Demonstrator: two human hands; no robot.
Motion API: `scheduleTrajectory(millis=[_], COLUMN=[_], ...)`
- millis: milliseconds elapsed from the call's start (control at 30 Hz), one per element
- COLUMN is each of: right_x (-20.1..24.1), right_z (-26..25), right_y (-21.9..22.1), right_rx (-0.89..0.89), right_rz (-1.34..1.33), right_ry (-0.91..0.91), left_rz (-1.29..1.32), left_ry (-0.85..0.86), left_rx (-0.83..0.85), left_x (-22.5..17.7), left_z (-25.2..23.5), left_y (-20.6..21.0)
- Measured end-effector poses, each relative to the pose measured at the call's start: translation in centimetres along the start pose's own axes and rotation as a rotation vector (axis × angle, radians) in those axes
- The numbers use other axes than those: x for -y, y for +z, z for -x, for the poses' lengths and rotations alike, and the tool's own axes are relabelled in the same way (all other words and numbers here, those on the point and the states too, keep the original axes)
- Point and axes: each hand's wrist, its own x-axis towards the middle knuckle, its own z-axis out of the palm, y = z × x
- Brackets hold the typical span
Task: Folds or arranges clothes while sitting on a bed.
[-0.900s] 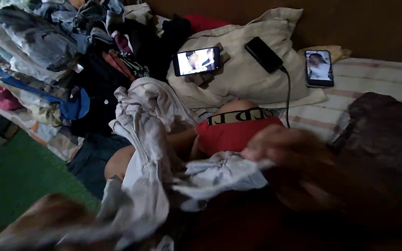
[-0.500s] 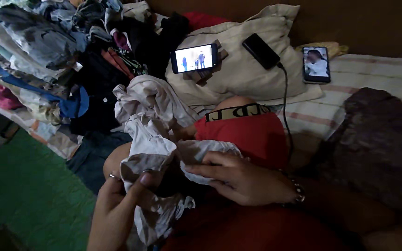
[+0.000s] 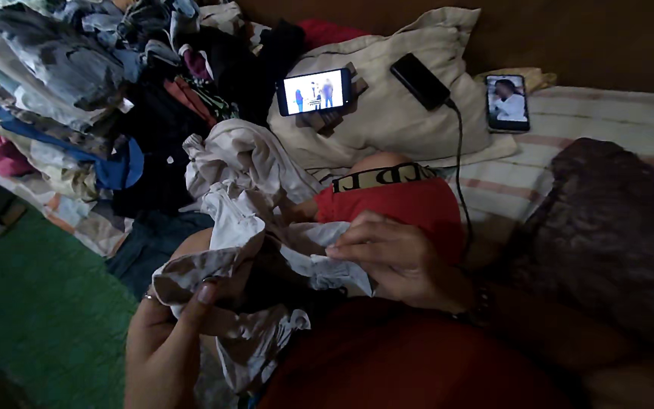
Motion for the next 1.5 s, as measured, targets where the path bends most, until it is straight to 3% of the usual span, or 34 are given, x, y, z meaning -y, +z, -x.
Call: scheduleTrajectory(millis=[267, 367, 533, 733, 833, 1000, 1233, 1500], right_x=[-0.3, -0.4, -0.6, -0.6, -0.9, -1.1, -1.0, -0.9], right_z=[0.5, 0.8, 0.7, 0.0, -0.1, -0.1, -1.0, -1.8], right_y=[0.0, -0.2, -0.1, -0.7, -0.8, -0.9, -1.5, -0.8], right_rx=[0.050, 0.100, 0.004, -0.059, -0.132, -0.141, -0.171, -0.179], right_rz=[-0.200, -0.166, -0.056, -0.521, -0.622, -0.572, -0.900, -0.835], right_ry=[0.281, 0.294, 0.309, 0.559, 0.704, 0.737, 0.920, 0.971], left_rz=[-0.015, -0.011, 0.017, 0.045, 0.058, 0.063, 0.102, 0.170], left_ry=[-0.005, 0.014, 0.003, 0.008, 0.010, -0.019, -0.042, -0.075], left_rx=[-0.054, -0.056, -0.045, -0.018, -0.019, -0.081, -0.102, -0.127], left_x=[-0.2, -0.1, 0.2, 0.8, 1.1, 1.3, 1.8, 2.5], left_z=[0.0, -0.2, -0.4, -0.8, -0.9, -0.9, -1.2, -1.3], left_y=[-0.2, -0.4, -0.1, 0.1, 0.0, 0.0, -0.2, 0.1])
